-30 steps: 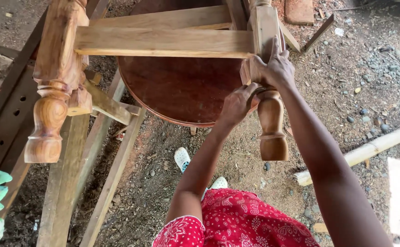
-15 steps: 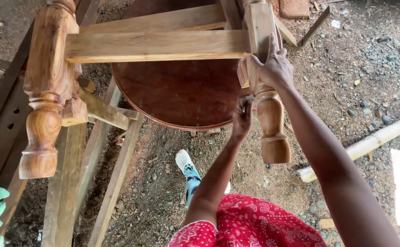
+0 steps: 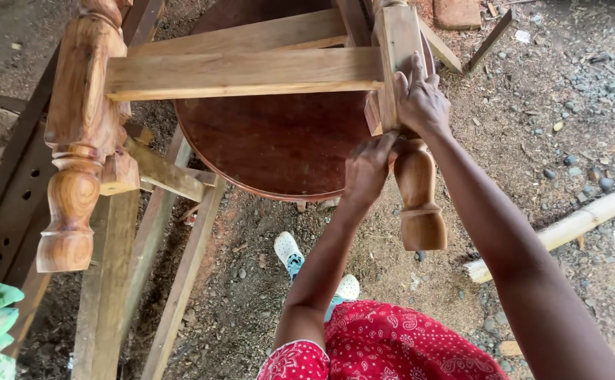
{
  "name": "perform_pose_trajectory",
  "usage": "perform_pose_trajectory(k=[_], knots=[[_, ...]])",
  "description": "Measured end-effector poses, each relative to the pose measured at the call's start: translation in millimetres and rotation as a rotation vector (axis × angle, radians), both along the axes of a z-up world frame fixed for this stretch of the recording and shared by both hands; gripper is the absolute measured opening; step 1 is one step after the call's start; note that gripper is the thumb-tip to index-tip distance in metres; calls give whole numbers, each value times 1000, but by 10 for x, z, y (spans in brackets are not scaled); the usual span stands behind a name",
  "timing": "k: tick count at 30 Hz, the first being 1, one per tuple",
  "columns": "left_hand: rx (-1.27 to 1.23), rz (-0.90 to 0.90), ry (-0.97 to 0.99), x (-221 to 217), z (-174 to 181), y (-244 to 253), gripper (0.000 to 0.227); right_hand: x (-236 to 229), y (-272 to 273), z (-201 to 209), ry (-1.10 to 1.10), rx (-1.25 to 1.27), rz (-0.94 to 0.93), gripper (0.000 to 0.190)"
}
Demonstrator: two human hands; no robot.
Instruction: Sanding the decorative legs and frame of a wooden table base using a piece of sandpaper.
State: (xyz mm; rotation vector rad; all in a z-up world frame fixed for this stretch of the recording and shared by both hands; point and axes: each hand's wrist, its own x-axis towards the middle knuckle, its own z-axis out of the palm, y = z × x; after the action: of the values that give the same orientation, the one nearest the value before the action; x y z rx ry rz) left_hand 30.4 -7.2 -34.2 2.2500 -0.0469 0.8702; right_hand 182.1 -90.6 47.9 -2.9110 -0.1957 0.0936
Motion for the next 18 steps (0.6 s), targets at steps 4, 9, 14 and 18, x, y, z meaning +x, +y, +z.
perform_pose_trajectory(k=[4,9,14,18], knots=[[442,205,-69,-90,518,-133,45,50,-24,1,52,26,2,73],[-43,16,194,-68,175,-45,24,13,-16,68,40,39,8,66],[-766,-186,-166,58,-617,-314,17,-114,20,200,74,79,-22,66],[-1039,-213,-52,36,-758,-416,17,-129,23,212,25,90,-1,63]])
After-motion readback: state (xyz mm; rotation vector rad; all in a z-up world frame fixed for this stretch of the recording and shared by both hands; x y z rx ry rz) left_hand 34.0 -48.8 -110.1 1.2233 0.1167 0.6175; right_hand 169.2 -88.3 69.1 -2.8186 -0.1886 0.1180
